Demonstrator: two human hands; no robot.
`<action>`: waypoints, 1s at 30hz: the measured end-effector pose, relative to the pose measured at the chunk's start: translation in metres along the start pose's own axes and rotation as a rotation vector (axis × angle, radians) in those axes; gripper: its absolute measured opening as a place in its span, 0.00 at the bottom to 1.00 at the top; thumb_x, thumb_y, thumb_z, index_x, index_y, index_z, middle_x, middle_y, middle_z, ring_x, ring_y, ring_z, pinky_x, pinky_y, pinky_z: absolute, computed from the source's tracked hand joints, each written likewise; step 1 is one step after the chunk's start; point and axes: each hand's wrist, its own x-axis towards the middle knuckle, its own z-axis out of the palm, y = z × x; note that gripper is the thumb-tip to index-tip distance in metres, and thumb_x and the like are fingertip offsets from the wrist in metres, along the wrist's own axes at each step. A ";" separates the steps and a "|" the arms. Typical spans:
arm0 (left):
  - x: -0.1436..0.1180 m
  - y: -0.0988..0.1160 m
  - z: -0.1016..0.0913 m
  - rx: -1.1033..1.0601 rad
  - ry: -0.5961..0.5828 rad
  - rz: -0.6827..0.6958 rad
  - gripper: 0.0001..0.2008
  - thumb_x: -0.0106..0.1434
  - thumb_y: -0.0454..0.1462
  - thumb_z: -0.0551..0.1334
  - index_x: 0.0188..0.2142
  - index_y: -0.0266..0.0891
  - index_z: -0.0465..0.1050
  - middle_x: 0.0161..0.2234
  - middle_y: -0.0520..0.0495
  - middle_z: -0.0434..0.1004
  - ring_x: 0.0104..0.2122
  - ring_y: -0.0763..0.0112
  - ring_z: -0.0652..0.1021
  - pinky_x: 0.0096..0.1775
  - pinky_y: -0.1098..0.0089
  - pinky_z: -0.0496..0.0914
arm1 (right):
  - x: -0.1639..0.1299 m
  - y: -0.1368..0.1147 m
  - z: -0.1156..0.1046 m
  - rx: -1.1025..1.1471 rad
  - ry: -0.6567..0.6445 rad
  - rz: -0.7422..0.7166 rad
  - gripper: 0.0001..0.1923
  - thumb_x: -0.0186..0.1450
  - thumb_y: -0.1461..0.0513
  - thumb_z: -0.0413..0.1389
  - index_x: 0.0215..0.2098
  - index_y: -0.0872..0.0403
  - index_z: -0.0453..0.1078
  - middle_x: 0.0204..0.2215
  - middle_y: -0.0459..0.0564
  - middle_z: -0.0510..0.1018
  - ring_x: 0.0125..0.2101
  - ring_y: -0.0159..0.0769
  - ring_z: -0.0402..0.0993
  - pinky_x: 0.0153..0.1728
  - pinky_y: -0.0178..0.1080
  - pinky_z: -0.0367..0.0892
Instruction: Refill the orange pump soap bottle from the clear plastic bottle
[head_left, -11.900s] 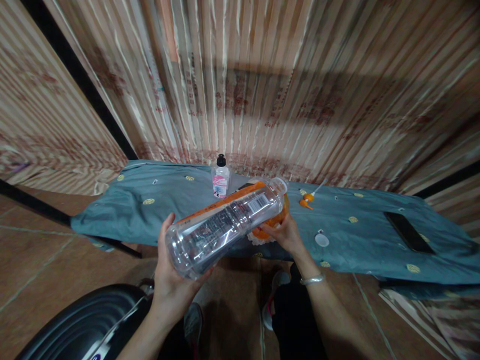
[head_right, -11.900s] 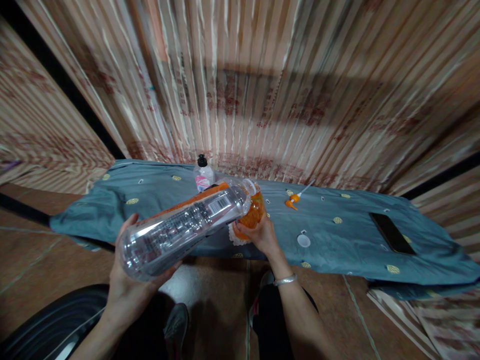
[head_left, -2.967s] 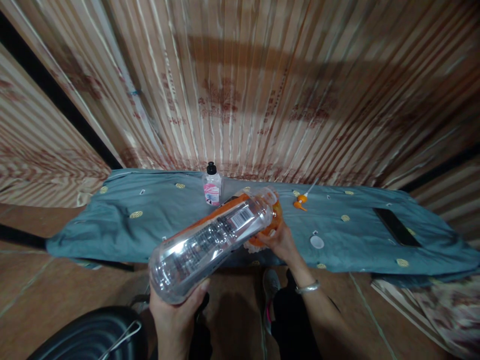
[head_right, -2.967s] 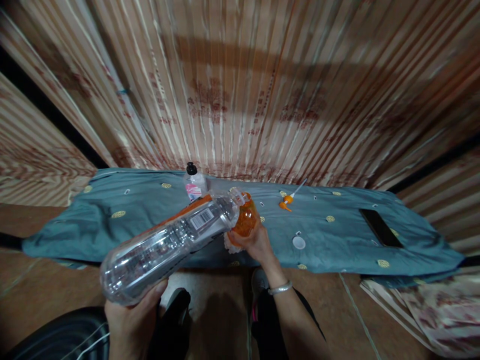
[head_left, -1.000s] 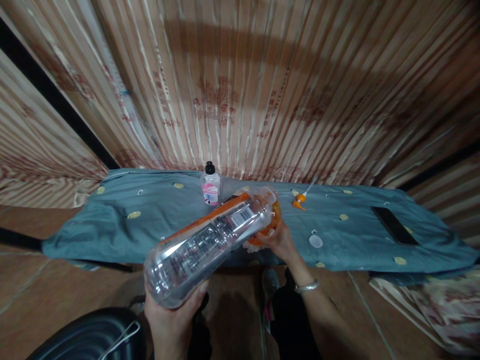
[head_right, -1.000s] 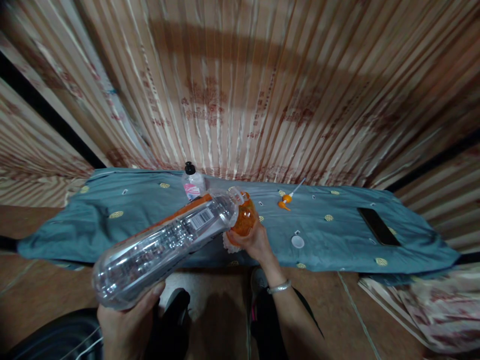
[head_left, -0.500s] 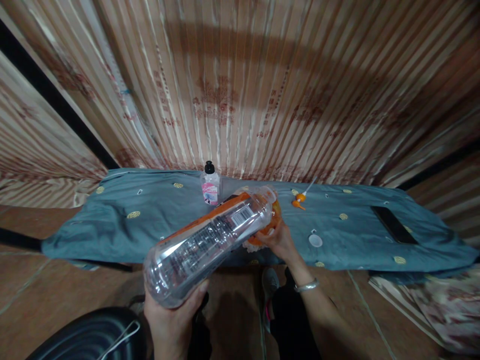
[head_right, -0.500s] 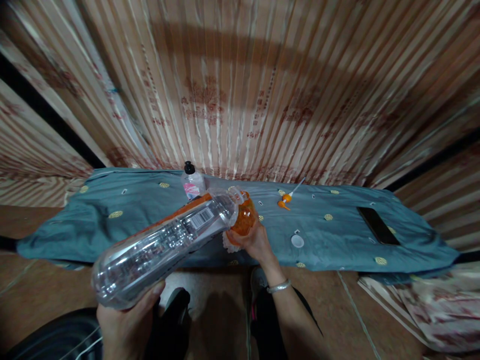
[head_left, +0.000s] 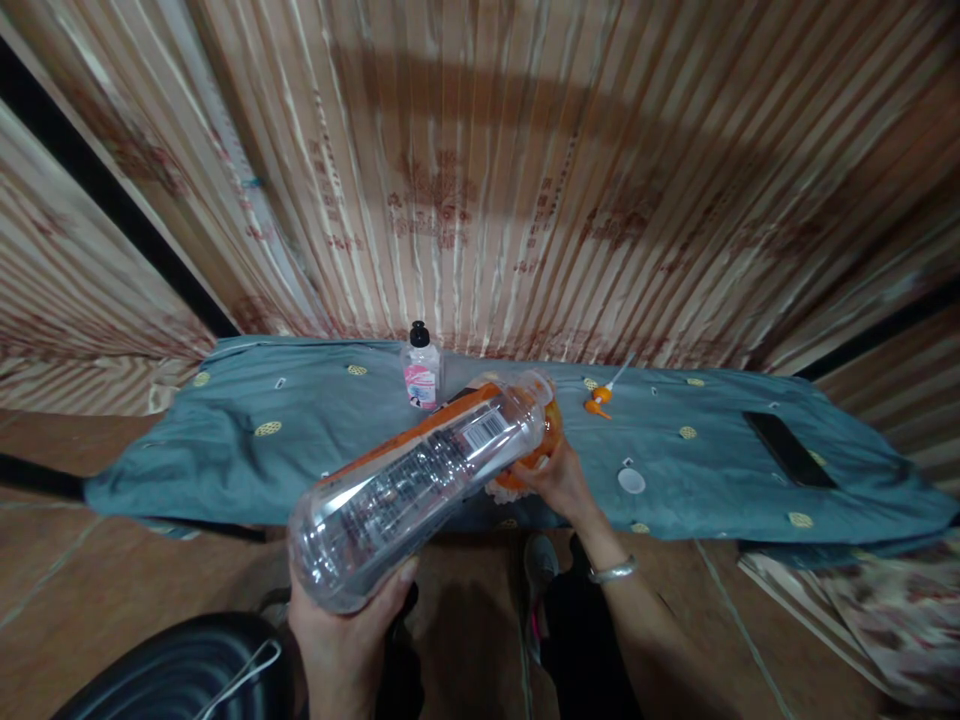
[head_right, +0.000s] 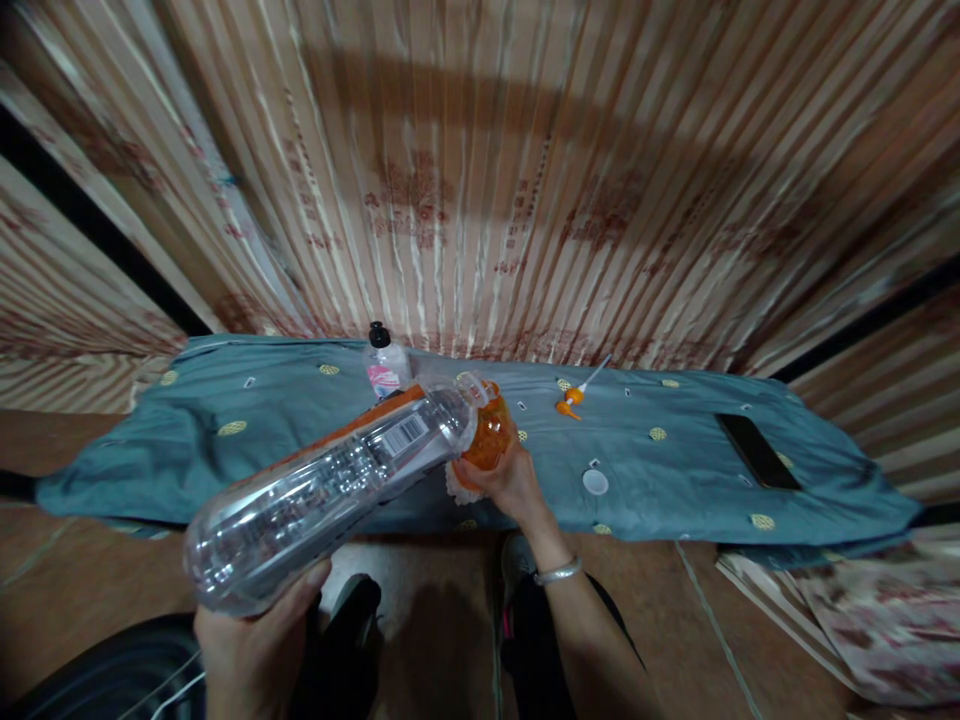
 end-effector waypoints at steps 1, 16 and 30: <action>0.000 0.000 0.001 -0.008 -0.001 0.007 0.51 0.33 0.41 0.81 0.58 0.31 0.70 0.44 0.37 0.82 0.39 0.55 0.82 0.42 0.60 0.79 | 0.000 0.000 0.000 0.000 0.003 0.002 0.36 0.51 0.51 0.68 0.55 0.53 0.66 0.49 0.57 0.81 0.46 0.51 0.80 0.49 0.53 0.75; -0.010 0.012 0.013 -0.075 0.045 -0.013 0.55 0.36 0.44 0.80 0.63 0.33 0.65 0.54 0.34 0.77 0.48 0.55 0.81 0.51 0.62 0.74 | 0.000 -0.007 -0.003 0.049 -0.019 -0.008 0.40 0.52 0.52 0.68 0.60 0.49 0.62 0.53 0.55 0.80 0.52 0.51 0.78 0.54 0.54 0.73; -0.009 0.011 0.012 -0.058 0.033 0.011 0.51 0.38 0.43 0.79 0.62 0.35 0.65 0.52 0.37 0.78 0.46 0.55 0.81 0.50 0.60 0.75 | 0.000 -0.008 -0.003 0.016 0.002 0.034 0.40 0.51 0.51 0.68 0.58 0.51 0.63 0.47 0.55 0.83 0.48 0.52 0.80 0.48 0.52 0.76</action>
